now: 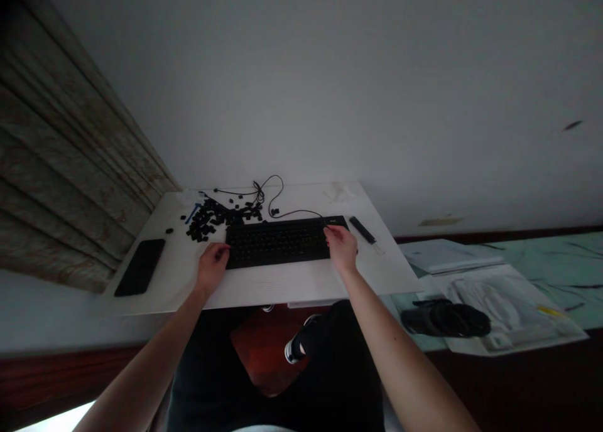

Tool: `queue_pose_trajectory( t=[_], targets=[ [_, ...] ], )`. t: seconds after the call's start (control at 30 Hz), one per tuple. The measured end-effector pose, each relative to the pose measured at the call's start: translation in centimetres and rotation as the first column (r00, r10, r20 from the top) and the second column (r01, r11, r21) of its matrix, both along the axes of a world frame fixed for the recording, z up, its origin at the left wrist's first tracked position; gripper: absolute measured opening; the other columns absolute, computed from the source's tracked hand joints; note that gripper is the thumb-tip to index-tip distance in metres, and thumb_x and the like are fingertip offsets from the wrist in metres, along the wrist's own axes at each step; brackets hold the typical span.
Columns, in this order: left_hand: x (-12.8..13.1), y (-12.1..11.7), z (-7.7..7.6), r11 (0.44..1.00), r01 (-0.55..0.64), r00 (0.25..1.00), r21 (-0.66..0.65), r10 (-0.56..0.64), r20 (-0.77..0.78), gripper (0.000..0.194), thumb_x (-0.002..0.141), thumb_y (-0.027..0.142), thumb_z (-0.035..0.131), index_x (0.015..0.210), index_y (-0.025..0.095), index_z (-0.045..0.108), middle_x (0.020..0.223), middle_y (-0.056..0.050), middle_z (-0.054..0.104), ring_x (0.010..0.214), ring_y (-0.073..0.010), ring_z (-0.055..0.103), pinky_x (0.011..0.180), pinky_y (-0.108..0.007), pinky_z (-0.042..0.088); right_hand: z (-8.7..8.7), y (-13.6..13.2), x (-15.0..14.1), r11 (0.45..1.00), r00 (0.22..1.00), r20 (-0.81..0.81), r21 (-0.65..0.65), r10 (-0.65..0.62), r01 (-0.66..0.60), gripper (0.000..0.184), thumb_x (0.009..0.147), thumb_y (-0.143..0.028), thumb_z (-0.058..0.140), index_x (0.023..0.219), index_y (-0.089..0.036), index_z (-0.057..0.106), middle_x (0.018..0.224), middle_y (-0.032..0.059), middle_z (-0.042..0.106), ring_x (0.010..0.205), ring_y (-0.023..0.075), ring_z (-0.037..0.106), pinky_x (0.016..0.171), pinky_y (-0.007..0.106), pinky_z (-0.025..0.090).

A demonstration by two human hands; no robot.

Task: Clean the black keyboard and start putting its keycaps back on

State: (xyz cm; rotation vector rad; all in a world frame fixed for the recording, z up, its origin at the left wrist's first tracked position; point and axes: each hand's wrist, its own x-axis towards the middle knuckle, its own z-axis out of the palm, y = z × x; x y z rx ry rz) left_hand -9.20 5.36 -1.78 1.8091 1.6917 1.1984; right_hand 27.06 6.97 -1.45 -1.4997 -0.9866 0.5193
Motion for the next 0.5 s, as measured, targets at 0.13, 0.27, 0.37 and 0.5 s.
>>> queue_pose_trajectory(
  t=[0.13, 0.27, 0.37, 0.5],
  targets=[
    [0.1, 0.0, 0.0, 1.000, -0.005, 1.000, -0.002, 0.005, 0.004, 0.013, 0.086, 0.019, 0.054, 0.088, 0.021, 0.066, 0.093, -0.005, 0.065, 0.088, -0.0198, 0.064, 0.085, -0.036, 0.053, 0.6, 3.5, -3.5, 0.988, 0.950, 0.270, -0.051, 0.157, -0.149, 0.024, 0.081, -0.039, 0.066, 0.086, -0.017, 0.076, 0.083, 0.0077, 0.076, 0.075, 0.0204, 0.069, 0.076, 0.036, 0.056],
    [0.2, -0.1, -0.4, 1.000, -0.007, 1.000, 0.004, 0.007, 0.003, 0.013, 0.086, 0.018, 0.054, 0.089, 0.021, 0.066, 0.093, -0.005, 0.065, 0.088, -0.0198, 0.064, 0.086, -0.036, 0.054, 1.2, 7.7, -7.8, 0.938, 0.818, 0.460, -0.174, 0.345, -0.299, 0.014, 0.083, -0.028, 0.065, 0.083, -0.020, 0.076, 0.081, 0.0057, 0.076, 0.074, 0.0197, 0.070, 0.076, 0.032, 0.054],
    [-0.4, 0.1, -0.5, 0.999, -0.016, 1.000, 0.027, 0.016, 0.004, 0.016, 0.085, 0.016, 0.053, 0.093, 0.021, 0.066, 0.095, -0.005, 0.065, 0.089, -0.0200, 0.064, 0.086, -0.037, 0.054, 1.4, 9.8, -10.0, 0.903, 0.709, 0.558, -0.276, 0.430, -0.330, 0.010, 0.082, -0.023, 0.067, 0.079, -0.020, 0.076, 0.078, 0.0061, 0.076, 0.074, 0.0200, 0.070, 0.073, 0.030, 0.052],
    [-3.2, 1.7, 0.0, 0.990, -0.089, 0.985, 0.112, 0.104, -0.137, 0.022, 0.082, 0.012, 0.055, 0.098, 0.022, 0.066, 0.106, -0.008, 0.064, 0.107, -0.0256, 0.061, 0.101, -0.045, 0.048, 1.5, 11.0, -11.4, 0.887, 0.683, 0.567, -0.314, 0.461, -0.338, 0.009, 0.081, -0.020, 0.068, 0.079, -0.020, 0.076, 0.080, 0.0072, 0.076, 0.076, 0.0205, 0.071, 0.073, 0.030, 0.051]
  ],
)
